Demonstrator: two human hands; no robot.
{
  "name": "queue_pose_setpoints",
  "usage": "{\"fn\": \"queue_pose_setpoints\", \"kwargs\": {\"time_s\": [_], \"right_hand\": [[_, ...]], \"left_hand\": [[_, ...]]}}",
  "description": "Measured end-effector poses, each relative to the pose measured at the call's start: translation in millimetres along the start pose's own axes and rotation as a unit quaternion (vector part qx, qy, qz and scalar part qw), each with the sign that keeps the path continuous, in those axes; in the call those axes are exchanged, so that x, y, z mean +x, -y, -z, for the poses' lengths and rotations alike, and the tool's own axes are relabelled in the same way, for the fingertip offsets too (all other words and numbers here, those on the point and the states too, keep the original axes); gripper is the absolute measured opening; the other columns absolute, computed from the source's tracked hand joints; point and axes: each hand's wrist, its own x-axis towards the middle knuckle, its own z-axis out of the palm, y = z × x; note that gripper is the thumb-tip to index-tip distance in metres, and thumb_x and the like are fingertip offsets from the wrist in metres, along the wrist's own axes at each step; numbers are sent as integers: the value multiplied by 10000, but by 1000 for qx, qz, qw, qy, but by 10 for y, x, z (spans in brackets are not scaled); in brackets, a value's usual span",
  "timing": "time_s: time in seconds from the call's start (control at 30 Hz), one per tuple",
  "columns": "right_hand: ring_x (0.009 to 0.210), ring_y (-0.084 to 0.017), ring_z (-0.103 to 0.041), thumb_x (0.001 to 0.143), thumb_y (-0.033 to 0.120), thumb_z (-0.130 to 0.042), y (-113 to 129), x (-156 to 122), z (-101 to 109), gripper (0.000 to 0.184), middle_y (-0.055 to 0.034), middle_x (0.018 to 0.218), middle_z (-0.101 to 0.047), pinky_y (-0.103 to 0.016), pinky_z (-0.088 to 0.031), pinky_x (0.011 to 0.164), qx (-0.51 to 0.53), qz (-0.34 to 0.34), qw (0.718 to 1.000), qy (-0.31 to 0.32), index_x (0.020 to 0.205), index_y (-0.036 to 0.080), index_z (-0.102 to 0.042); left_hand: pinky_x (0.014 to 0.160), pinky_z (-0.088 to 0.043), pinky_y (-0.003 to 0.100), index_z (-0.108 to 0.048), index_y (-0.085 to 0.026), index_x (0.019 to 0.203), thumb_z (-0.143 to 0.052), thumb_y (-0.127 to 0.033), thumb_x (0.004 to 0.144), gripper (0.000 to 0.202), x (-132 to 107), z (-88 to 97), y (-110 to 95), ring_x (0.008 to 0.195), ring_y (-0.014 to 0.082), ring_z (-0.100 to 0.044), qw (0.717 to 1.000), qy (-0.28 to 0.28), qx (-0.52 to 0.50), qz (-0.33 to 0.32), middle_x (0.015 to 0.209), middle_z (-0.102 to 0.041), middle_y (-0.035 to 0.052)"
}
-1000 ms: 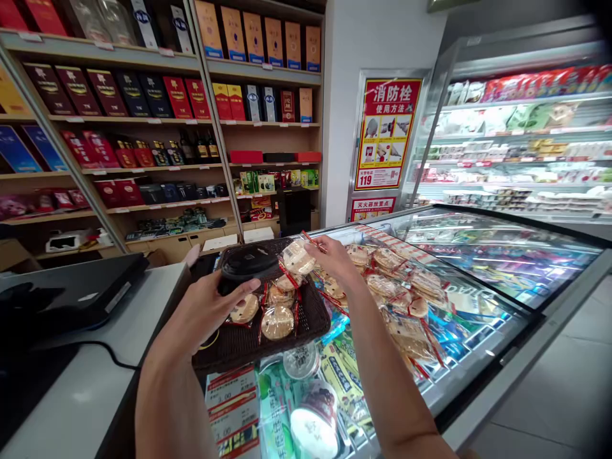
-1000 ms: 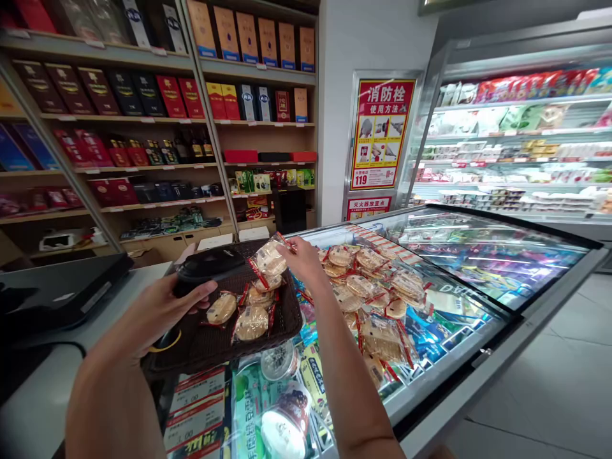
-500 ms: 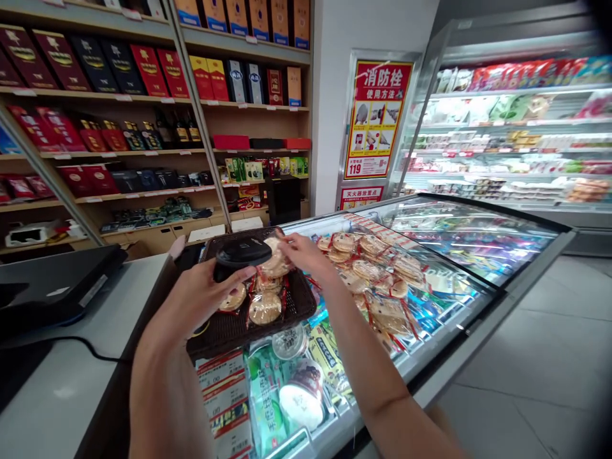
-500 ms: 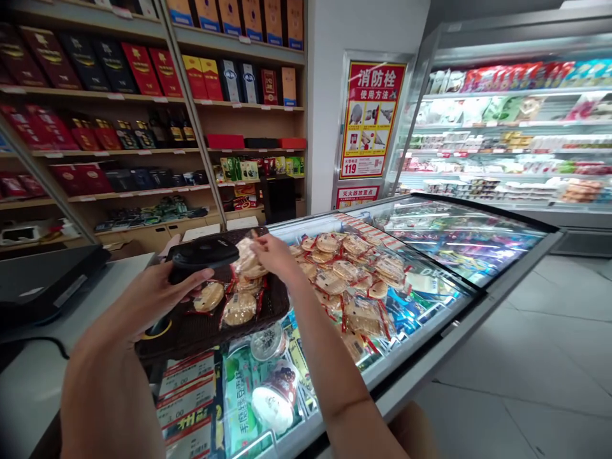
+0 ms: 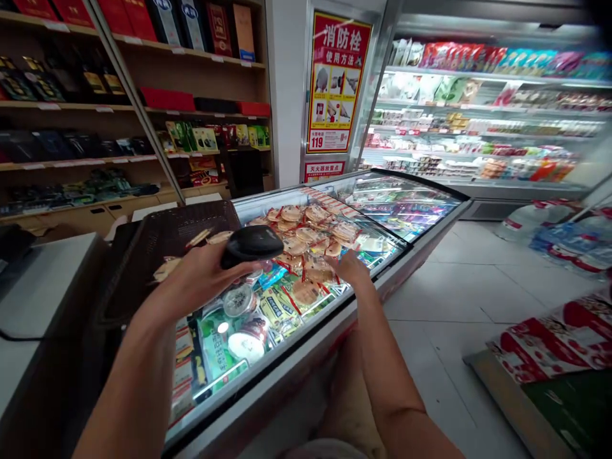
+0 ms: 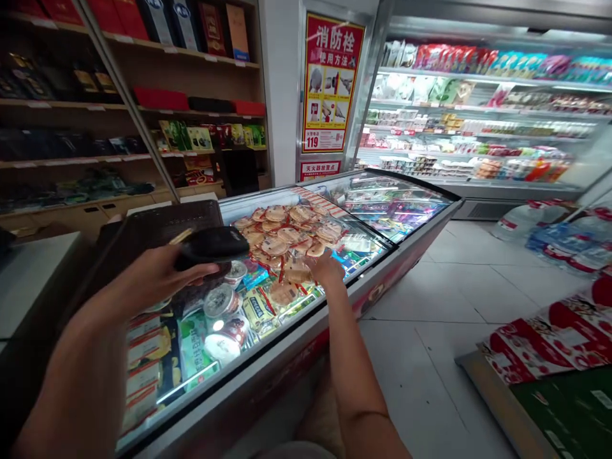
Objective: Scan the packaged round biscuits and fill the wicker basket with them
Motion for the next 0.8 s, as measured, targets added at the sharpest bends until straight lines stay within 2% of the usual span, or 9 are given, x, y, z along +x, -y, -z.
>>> {"fn": "queue_pose_setpoints", "kwargs": {"time_s": [0.03,0.1,0.2,0.27,0.37,0.43,0.5,0.63,0.8], "right_hand": [[1225,-372,-615,896,675,-538,-119,9,-74,804,-297,1259,-637,-466,-487,960,22,-7,1000,7,1383,37,-484],[1187,-351,-633,807,678,-653,-228,31,-223,839,-255,1252,-650,-428,-506,922,85,8,996,6,1370,75,-498],[1029,-281,-673,698,570,-788,-218,58,-399,707,-143,1127,-703,-358,-524,832,201,43,979,4,1227,144,-592],[917,-233,-673,692,530,-789,-193,63,-454,591,-85,1015,-713,-317,-519,777,262,61,963,13,1119,155,-627],[853,-208,-647,763,503,-720,-172,44,-448,475,-60,954,-692,-312,-501,772,276,57,959,-38,1075,163,-607],[876,-202,-639,854,439,-617,-152,21,-415,349,-63,964,-680,-319,-488,816,272,79,955,-85,1078,174,-584],[902,-190,-640,909,359,-522,-113,-11,-383,243,-66,972,-676,-312,-479,851,292,114,945,-98,1067,182,-571],[924,-172,-644,926,331,-496,6,-133,-325,204,-70,1006,-675,-282,-479,863,344,183,917,-82,1057,190,-564],[926,-166,-630,949,322,-486,148,-359,-221,218,-41,989,-662,-285,-477,861,344,271,899,-15,1116,205,-564]], "left_hand": [[567,-365,267,-684,-212,811,-690,-700,706,499,15,-96,-79,610,194,-573,999,25,28,-29,660,-672,4],[574,-368,262,-692,-205,928,-612,-747,745,577,27,-259,-166,666,214,-600,995,43,71,-61,728,-687,18],[590,-381,254,-695,-205,1010,-589,-756,756,616,-48,-405,-166,724,226,-619,992,51,97,-61,773,-694,21],[583,-384,253,-701,-207,982,-598,-748,751,597,-152,-438,-131,702,221,-613,993,63,93,-47,726,-677,9],[562,-379,257,-706,-200,916,-618,-743,723,583,-323,-426,-74,675,223,-597,995,50,80,-26,652,-638,2],[562,-383,259,-711,-196,923,-620,-740,712,590,-417,-398,-31,667,221,-583,997,35,69,-16,643,-629,1],[574,-395,261,-716,-195,961,-622,-734,708,602,-490,-365,20,665,214,-571,998,28,60,-6,668,-639,2],[596,-408,263,-711,-187,982,-630,-723,707,608,-597,-285,138,707,214,-576,998,24,64,12,748,-663,15],[571,-403,245,-702,-174,965,-634,-719,705,608,-697,-203,202,706,199,-568,998,46,45,25,779,-671,17]]}}
